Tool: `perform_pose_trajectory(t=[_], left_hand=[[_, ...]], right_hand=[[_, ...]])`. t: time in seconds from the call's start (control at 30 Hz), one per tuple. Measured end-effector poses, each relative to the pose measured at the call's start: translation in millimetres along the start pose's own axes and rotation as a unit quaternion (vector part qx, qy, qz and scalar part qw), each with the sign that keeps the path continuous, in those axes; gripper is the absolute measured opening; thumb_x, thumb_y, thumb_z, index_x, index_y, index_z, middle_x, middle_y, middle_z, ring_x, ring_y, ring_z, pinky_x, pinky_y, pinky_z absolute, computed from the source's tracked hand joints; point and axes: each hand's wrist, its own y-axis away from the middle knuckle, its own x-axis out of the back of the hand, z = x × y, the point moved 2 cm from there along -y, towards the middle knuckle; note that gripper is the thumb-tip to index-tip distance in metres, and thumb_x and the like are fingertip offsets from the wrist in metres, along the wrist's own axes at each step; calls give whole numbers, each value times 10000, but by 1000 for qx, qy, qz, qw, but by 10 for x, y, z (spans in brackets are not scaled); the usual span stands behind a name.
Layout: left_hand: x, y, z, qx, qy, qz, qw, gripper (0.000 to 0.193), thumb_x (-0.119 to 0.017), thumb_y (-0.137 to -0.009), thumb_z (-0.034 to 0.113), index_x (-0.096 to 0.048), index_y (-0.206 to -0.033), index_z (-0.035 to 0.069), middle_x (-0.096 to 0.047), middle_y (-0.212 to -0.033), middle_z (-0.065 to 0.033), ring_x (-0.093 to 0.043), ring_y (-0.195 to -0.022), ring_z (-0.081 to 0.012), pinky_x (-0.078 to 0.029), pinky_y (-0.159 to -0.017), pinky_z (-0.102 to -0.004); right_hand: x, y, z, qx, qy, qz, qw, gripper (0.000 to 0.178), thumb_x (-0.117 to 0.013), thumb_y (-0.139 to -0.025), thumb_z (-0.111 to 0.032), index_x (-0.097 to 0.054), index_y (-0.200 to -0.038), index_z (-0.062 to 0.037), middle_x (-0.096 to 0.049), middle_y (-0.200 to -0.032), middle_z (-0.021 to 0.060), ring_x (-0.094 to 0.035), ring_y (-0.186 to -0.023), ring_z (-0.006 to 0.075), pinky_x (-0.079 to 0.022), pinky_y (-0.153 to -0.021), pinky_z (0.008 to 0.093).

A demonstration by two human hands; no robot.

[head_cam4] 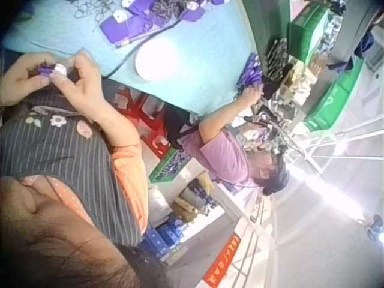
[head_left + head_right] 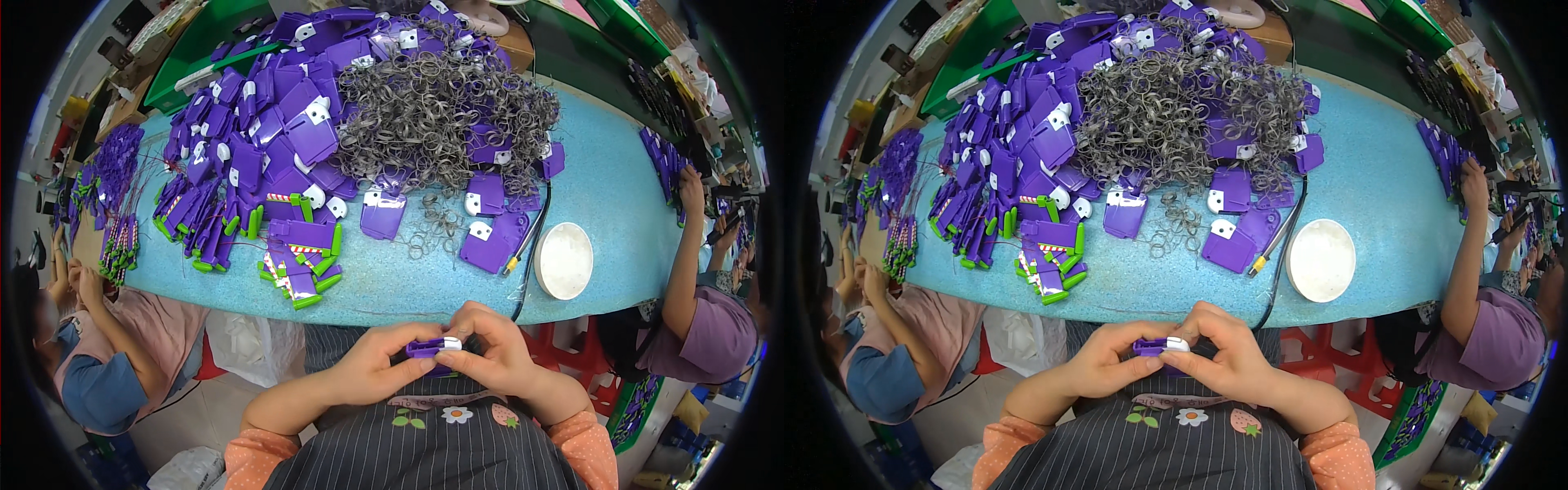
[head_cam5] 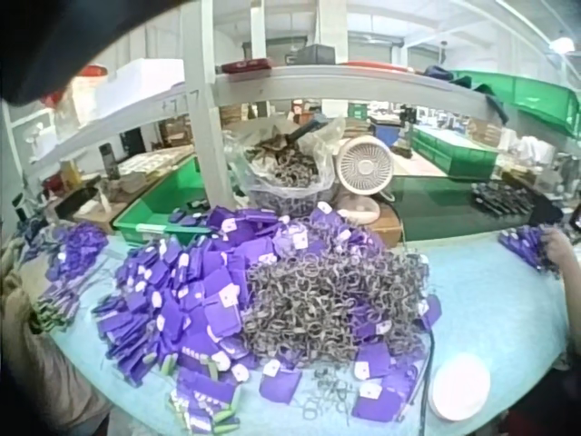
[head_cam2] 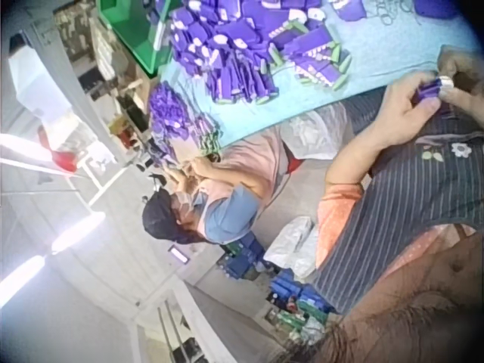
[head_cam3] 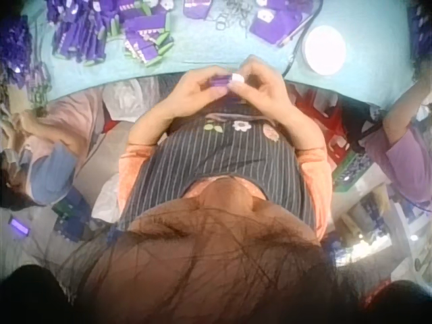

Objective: The person assembles purple plastic components by inserting a grey wire into a slot on each piece. They handle the parts one at a time, picking them from a pile on the table, threading the wire, and placing the finished unit into a growing stack.

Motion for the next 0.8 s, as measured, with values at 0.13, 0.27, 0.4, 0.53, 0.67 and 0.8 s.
perform_pose_trajectory(t=[0.13, 0.27, 0.4, 0.53, 0.67, 0.8], left_hand=[[-49, -47, 188, 12, -46, 51, 998, 208, -586, -864, 78, -570, -1044, -25, -604, -1004, -136, -604, -879, -226, -452, -797, -307], [33, 79, 191, -42, 75, 196, 977, 251, -552, -901, 54, -505, -1130, -37, -611, -1017, -98, -584, -902, -137, -457, -812, -273], [-46, 94, -13, -31, 172, 213, 961, 243, -538, -926, 80, -490, -1133, -37, -599, -993, -71, -556, -901, -93, -452, -795, -243], [-183, 85, -55, 9, 136, 191, 972, 218, -530, -927, 72, -505, -1113, -39, -590, -958, -56, -550, -876, -84, -453, -776, -242], [-89, 33, 34, -25, 117, 188, 975, 215, -535, -916, 54, -506, -1103, -50, -586, -966, -69, -545, -865, -90, -451, -767, -242], [-194, 27, -117, -26, 88, 208, 974, 180, -554, -888, 21, -511, -1043, -58, -584, -958, -102, -537, -849, -115, -441, -752, -258]], right_hand=[[61, 30, 12, 16, 35, 48, 998, 283, -775, -735, -172, -609, -896, -9, -557, -728, 46, -502, -570, 104, -386, -505, 247], [62, 106, -155, -99, 60, 34, 993, 254, -743, -776, -194, -617, -874, 4, -547, -648, 47, -472, -509, 75, -371, -456, 234], [-24, 237, -77, -102, 71, -29, 992, 186, -686, -829, -174, -623, -874, -5, -539, -576, 45, -485, -481, 89, -380, -453, 249], [-44, 257, -25, -126, 63, -17, 990, 170, -684, -827, -158, -625, -860, -2, -560, -617, 53, -509, -511, 116, -393, -478, 256], [-6, 194, 106, -44, 21, 27, 998, 164, -692, -814, -139, -623, -852, 5, -573, -705, 74, -538, -631, 135, -421, -570, 274], [-15, 136, 123, -106, -8, 16, 994, 166, -707, -788, -115, -627, -860, 12, -576, -779, 81, -551, -708, 160, -430, -642, 280]])
